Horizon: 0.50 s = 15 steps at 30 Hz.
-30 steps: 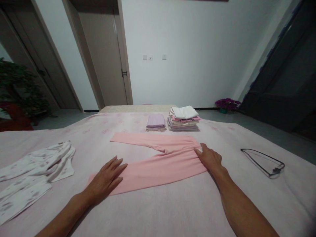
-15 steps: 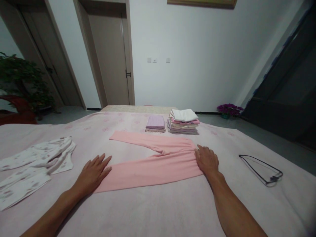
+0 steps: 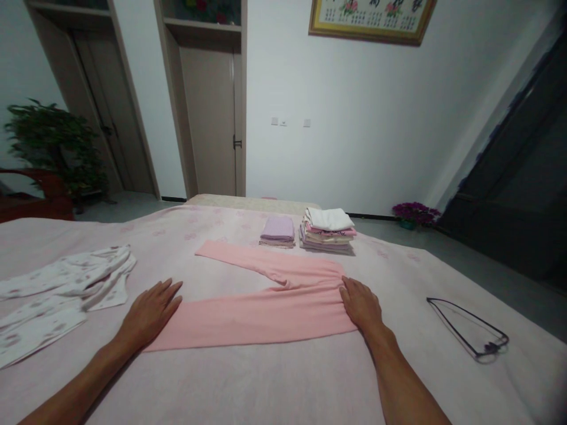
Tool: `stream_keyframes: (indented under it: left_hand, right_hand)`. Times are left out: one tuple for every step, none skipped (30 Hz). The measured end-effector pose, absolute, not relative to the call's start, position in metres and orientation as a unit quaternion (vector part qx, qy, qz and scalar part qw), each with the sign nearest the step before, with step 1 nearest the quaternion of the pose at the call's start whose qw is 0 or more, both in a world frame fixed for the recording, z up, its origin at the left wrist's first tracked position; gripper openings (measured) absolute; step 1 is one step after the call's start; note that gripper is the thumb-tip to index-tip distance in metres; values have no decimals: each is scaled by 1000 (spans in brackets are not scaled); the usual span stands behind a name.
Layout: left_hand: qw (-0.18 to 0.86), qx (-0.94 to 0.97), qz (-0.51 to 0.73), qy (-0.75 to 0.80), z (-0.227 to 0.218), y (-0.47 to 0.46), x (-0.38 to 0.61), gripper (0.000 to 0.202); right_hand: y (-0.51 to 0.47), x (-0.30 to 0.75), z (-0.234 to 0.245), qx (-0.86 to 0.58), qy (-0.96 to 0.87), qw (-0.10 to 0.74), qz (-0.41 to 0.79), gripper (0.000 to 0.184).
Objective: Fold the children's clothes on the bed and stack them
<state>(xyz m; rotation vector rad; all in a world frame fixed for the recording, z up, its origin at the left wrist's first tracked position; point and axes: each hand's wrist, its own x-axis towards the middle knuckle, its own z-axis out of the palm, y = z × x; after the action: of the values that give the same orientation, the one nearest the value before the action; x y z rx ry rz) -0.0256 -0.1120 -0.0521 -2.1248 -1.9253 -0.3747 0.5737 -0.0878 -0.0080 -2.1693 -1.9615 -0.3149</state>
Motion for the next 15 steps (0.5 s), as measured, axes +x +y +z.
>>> stream_keyframes:
  left_hand:
    - [127, -729, -136, -659, -52, -112, -26, 56]
    - [129, -727, -143, -659, -52, -112, -27, 55]
    - [132, -726, -149, -658, -51, -112, -27, 55]
    - [134, -725, -153, -659, -50, -113, -26, 54]
    - [135, -724, -154, -658, -49, -113, -26, 54]
    - [136, -724, -153, -658, -48, -114, -25, 53]
    - [137, -724, -150, -659, -47, -114, -24, 53]
    - [137, -724, -146, -660, -46, -115, -24, 53]
    - [136, -723, -143, -662, -45, -115, -23, 53]
    - [136, -722, -142, -664, -45, -115, -23, 53]
    - [135, -722, -142, -664, -45, -115, -23, 53]
    - [134, -722, -144, -663, -45, -115, -23, 53]
    - [133, -722, -147, -663, -46, -115, -23, 54]
    - [131, -723, -150, -662, -46, -114, -24, 54]
    - [128, -723, -153, -662, -47, -114, -24, 55]
  right_hand:
    - [-87, 574, -9, -734, -663, 100, -107, 49]
    - [-87, 574, -9, -734, -662, 101, -109, 49]
    - [-86, 574, -10, -735, -661, 102, -110, 48]
    - [-86, 574, -10, -735, -661, 103, -110, 47]
    - [-85, 574, -11, -735, -661, 104, -110, 47]
    - [-85, 575, -11, -736, -660, 104, -110, 47]
    - [-84, 575, -12, -736, -659, 104, -111, 46]
    - [-84, 575, -12, -737, -658, 105, -112, 46]
    - [-83, 575, -12, -738, -657, 105, -113, 46]
    - [-83, 575, -12, -738, -657, 106, -114, 46]
    - [-83, 575, -13, -739, -656, 106, -113, 46]
    - [-83, 575, -13, -739, -656, 105, -112, 46]
    - [-83, 575, -13, -740, -655, 105, -112, 46]
    - [-83, 575, -13, -740, -655, 105, -111, 46]
    - [-84, 575, -13, -741, -654, 105, -111, 46]
